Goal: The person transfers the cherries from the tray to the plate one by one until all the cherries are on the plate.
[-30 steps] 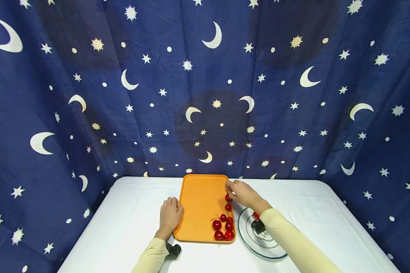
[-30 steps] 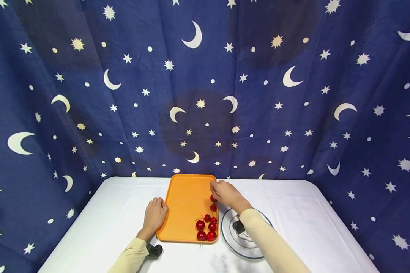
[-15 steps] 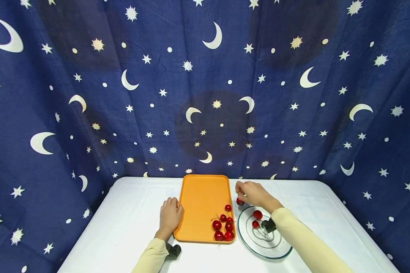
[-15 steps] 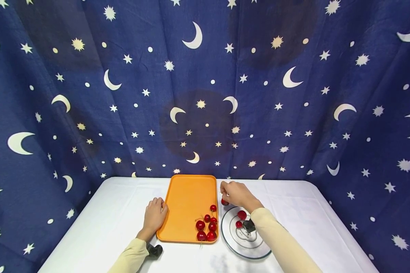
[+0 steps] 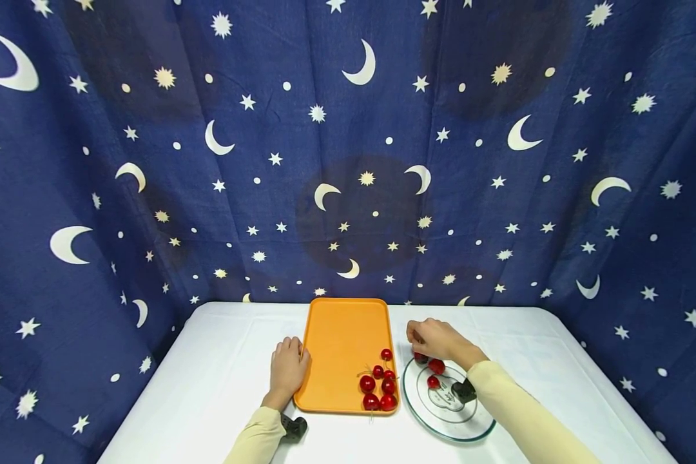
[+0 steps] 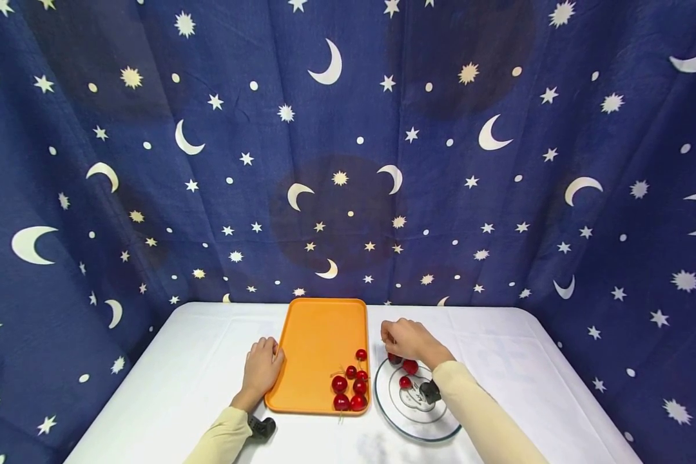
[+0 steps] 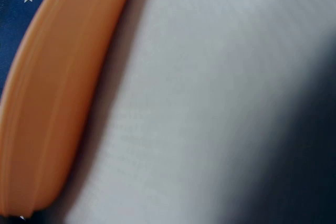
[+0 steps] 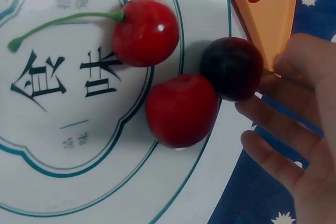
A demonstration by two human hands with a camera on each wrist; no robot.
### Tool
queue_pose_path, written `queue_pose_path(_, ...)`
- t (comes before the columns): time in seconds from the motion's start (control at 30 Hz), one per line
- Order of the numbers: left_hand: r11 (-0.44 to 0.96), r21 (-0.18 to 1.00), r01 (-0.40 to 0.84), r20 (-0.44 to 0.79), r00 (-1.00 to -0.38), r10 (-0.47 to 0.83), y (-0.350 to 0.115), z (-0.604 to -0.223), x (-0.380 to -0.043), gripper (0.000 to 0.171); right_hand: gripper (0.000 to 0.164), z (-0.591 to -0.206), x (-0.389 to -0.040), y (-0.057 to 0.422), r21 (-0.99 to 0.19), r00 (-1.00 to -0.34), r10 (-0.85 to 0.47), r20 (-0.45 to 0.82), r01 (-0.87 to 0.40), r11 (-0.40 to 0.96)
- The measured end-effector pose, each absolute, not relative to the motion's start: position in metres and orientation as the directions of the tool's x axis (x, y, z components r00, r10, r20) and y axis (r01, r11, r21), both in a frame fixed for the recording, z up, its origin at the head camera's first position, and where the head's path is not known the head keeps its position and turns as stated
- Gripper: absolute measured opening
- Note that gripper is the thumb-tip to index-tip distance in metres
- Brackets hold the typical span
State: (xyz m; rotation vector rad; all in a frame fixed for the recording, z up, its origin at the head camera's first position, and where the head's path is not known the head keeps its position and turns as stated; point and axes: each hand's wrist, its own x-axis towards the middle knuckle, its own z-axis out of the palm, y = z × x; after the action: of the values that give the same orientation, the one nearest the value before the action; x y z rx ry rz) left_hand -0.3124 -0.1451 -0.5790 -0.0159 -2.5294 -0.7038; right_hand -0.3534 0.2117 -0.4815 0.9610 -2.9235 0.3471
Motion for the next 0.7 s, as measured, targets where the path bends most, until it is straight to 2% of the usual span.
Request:
queue_pose_path(0.3,0.873,0.462,0.158,0.530,-0.838,-0.129,-0.1442,-0.5807,-0.3121,0.021,0.011,-0.4857,-0.3523,0.2129,-0.236,-0.814,-0.579,0.042,-0.571,0.786)
queue_pose_path(0.7,0.864,0.482,0.143,0.485,-0.865,-0.127,-0.1453,-0.5785,-0.3118,0.020,0.009,-0.4883,-0.3488,0.2119,-0.253,-0.823,-0.563,-0.078,-0.530,0.810)
